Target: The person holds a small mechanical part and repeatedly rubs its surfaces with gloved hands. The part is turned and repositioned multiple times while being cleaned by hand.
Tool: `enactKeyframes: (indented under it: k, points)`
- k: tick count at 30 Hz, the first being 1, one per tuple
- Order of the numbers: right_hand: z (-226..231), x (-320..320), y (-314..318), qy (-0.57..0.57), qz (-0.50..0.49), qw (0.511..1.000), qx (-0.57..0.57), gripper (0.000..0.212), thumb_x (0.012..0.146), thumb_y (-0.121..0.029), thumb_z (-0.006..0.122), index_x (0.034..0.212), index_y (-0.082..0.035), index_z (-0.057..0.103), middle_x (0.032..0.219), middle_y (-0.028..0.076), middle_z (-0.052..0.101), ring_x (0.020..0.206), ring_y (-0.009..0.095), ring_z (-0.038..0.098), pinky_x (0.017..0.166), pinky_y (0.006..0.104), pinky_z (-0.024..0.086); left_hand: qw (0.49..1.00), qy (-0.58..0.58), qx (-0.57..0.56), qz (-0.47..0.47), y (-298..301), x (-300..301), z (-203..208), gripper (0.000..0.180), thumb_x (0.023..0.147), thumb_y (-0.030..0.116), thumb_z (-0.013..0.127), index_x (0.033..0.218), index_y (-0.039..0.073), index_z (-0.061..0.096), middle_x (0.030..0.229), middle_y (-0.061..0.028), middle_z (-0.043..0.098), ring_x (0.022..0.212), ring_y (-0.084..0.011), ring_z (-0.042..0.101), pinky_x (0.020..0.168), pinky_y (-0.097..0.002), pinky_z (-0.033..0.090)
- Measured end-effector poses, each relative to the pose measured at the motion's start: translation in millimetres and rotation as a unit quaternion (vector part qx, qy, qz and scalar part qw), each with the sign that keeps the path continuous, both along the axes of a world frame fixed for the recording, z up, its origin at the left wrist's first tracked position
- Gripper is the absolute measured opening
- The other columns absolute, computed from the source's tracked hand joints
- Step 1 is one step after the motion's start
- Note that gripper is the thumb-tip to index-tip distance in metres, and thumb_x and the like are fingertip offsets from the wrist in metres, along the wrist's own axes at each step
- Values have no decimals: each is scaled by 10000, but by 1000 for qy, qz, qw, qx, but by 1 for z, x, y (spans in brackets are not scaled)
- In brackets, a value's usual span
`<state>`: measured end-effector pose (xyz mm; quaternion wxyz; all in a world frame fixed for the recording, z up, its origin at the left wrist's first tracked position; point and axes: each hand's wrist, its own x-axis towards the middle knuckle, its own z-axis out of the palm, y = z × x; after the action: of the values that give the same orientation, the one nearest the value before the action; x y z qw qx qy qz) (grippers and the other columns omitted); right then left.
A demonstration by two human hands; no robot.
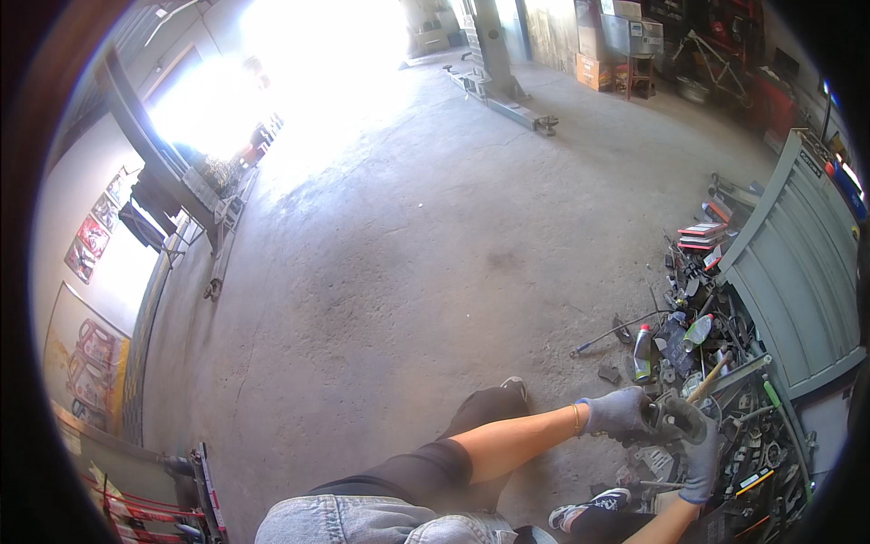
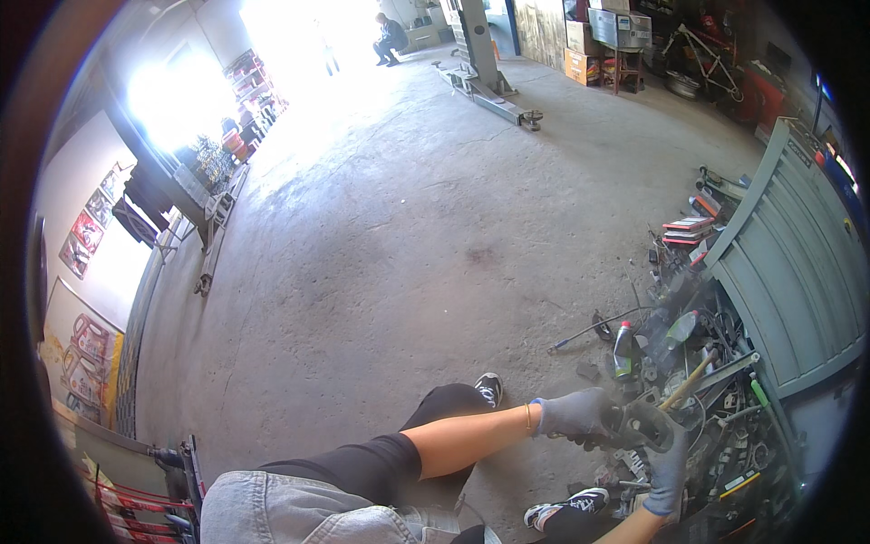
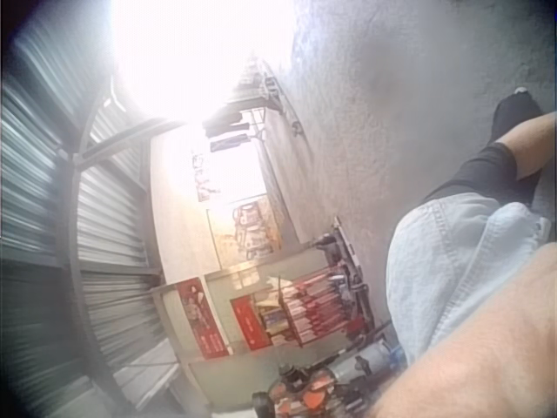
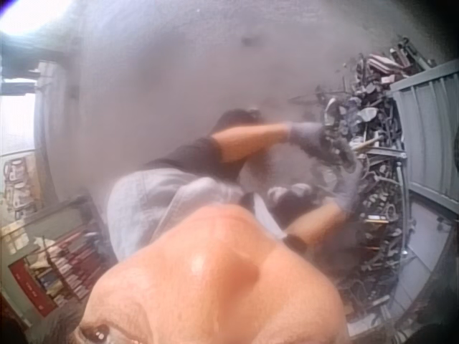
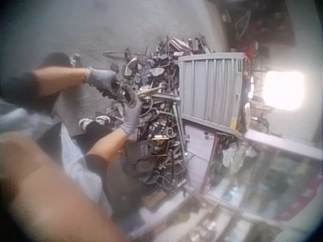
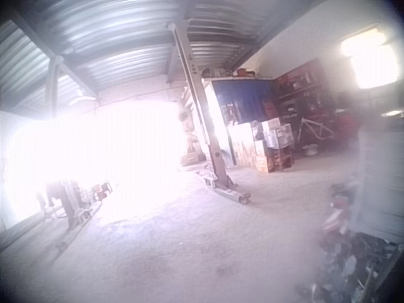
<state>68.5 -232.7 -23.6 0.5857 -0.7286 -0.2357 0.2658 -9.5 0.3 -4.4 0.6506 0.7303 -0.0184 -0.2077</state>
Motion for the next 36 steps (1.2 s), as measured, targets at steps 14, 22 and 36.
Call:
enactKeyframes:
  k: [14,22,36]
  points:
    - [-3,-7,24,-61,-58,995,-44,549,805,174,619,1333,23,639,1306,105,703,1135,175,686,930,280,562,999,43,-17,4,-3,2,-16,340,877,396,776,828,61,736,596,-4,630,466,-85,577,405,-246,406]
    - [-20,-10,37,-225,-130,961,-96,410,869,-54,755,1258,54,682,1183,179,741,1112,273,699,952,366,527,999,46,0,19,-6,-1,-9,261,871,320,753,838,62,736,600,-25,639,479,-106,591,425,-264,434]
    - [-24,-13,50,-257,-197,934,-149,373,894,21,646,1265,47,674,1162,216,739,1086,314,727,937,398,543,995,35,93,-11,-10,1,-7,321,804,315,818,805,2,746,677,-83,713,570,-176,697,537,-332,558]
